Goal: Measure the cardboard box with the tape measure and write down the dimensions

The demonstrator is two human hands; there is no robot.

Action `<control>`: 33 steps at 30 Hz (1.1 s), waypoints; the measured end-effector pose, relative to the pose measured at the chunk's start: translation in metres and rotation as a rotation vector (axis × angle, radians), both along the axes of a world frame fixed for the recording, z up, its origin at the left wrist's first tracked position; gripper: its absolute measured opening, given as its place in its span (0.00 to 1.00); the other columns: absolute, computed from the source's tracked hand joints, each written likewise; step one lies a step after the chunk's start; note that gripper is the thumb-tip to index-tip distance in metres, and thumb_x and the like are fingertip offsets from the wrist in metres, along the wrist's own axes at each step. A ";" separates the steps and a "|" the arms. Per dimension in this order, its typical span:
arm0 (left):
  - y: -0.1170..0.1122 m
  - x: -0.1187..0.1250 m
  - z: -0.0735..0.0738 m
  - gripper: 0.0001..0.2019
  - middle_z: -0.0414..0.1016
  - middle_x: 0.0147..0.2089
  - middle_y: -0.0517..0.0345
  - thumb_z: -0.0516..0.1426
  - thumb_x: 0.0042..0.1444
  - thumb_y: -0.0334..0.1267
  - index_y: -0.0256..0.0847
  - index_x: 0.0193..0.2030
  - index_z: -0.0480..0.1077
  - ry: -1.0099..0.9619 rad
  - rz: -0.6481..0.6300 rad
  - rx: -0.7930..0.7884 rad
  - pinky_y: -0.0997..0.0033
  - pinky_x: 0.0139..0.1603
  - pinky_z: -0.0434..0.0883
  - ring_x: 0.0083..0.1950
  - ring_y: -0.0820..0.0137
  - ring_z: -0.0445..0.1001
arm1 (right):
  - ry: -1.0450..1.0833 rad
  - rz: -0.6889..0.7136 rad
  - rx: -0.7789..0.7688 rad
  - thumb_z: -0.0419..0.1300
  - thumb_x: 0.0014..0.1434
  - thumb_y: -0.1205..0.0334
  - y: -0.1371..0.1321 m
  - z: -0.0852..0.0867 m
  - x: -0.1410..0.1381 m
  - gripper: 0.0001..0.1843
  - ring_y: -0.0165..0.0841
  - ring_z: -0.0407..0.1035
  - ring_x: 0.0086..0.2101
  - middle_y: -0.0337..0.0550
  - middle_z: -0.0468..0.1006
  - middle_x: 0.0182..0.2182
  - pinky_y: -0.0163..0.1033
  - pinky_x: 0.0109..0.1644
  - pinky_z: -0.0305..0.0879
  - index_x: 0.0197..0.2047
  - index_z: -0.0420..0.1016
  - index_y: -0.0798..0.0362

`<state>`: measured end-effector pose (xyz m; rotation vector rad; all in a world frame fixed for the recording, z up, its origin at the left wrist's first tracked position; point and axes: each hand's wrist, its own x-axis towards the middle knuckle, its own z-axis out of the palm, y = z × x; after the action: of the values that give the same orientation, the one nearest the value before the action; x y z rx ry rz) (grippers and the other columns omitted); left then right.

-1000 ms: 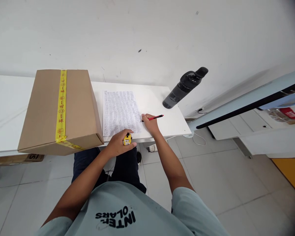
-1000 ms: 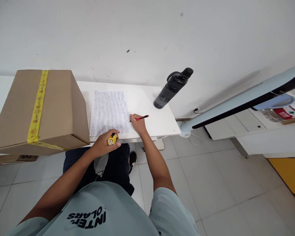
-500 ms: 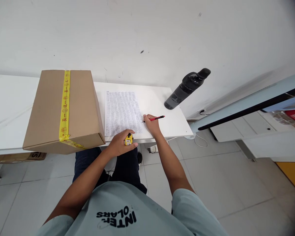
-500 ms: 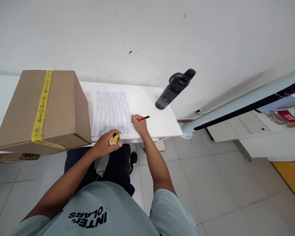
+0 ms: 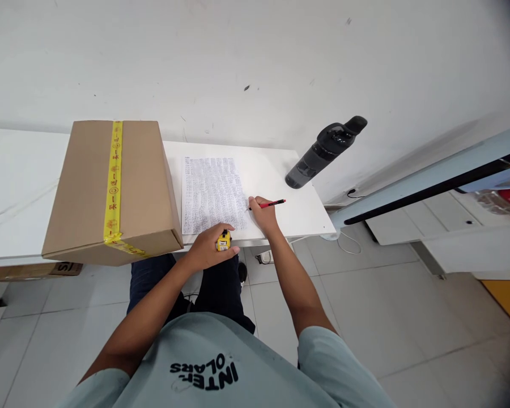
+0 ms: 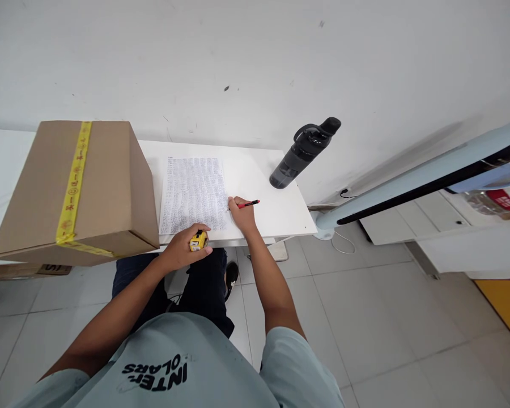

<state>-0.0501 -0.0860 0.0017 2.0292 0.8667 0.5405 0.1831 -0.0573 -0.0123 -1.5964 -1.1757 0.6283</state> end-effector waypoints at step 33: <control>-0.002 -0.001 0.000 0.25 0.77 0.50 0.57 0.61 0.56 0.54 0.46 0.57 0.65 -0.023 -0.004 -0.026 0.63 0.50 0.70 0.47 0.64 0.76 | -0.043 -0.059 -0.021 0.55 0.59 0.50 -0.001 -0.001 0.001 0.20 0.32 0.59 0.26 0.34 0.62 0.19 0.39 0.33 0.58 0.20 0.59 0.48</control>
<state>-0.0511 -0.0876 0.0020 1.9974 0.8517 0.5472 0.1837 -0.0585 -0.0137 -1.6638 -1.1526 0.5728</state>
